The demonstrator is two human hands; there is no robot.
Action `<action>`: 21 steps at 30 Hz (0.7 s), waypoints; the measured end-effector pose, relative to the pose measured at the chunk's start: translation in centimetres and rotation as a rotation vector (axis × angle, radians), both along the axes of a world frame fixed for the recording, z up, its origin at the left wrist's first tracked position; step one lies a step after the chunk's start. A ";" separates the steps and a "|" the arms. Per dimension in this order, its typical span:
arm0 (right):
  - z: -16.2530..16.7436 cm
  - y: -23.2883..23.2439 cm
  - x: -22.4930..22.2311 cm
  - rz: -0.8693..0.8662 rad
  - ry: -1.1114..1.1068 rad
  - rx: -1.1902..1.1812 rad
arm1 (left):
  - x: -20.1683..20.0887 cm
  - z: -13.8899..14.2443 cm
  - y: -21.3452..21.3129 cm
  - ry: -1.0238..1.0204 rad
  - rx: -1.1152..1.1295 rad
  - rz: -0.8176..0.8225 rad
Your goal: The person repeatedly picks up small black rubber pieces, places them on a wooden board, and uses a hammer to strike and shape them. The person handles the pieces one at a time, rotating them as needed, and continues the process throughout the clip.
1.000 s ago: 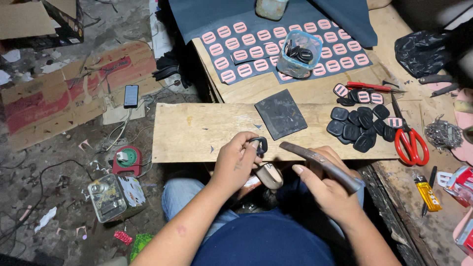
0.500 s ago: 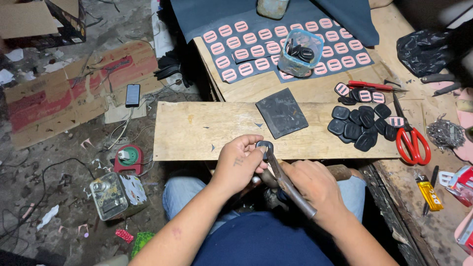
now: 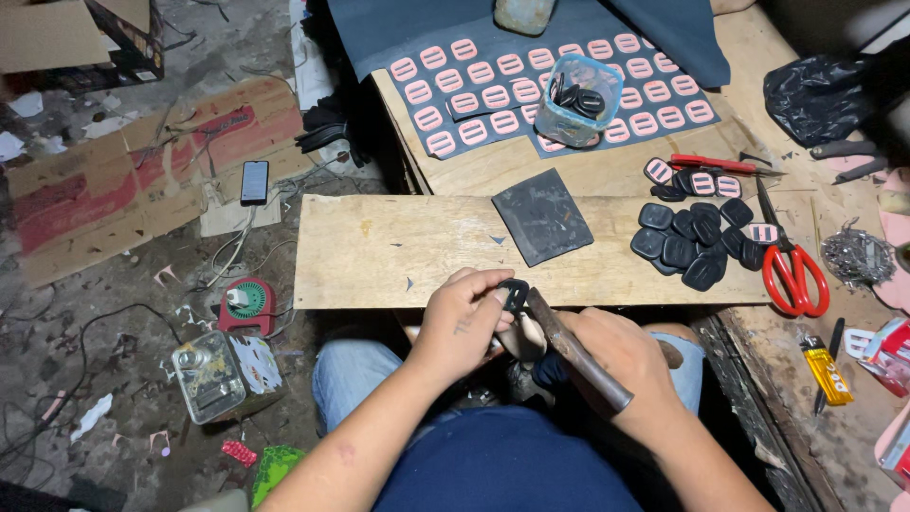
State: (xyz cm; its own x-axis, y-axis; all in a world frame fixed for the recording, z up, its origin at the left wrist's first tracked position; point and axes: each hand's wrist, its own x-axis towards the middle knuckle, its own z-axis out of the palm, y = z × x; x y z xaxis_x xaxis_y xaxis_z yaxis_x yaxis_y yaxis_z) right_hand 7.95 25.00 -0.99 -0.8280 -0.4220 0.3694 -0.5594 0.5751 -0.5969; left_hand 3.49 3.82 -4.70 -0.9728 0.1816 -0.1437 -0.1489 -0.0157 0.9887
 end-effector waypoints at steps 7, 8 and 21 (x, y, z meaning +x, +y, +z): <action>-0.5 -0.6 0.1 0.003 0.008 0.069 | -0.4 -1.4 -0.1 -0.250 0.026 0.032; -0.6 -0.7 0.1 0.009 0.001 0.067 | -0.4 -1.5 -0.2 -0.240 0.051 0.029; -0.8 -0.6 -0.5 0.117 -0.016 0.012 | 1.0 -1.5 -0.5 0.536 -0.215 -0.059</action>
State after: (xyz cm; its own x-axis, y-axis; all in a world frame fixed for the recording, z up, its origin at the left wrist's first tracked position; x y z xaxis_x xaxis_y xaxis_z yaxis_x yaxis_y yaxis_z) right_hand 7.44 24.37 -1.78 -0.7786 -0.5202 0.3510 -0.6135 0.5137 -0.5998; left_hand 4.47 3.28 -6.19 -0.9091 0.2585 0.3267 0.3788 0.1867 0.9065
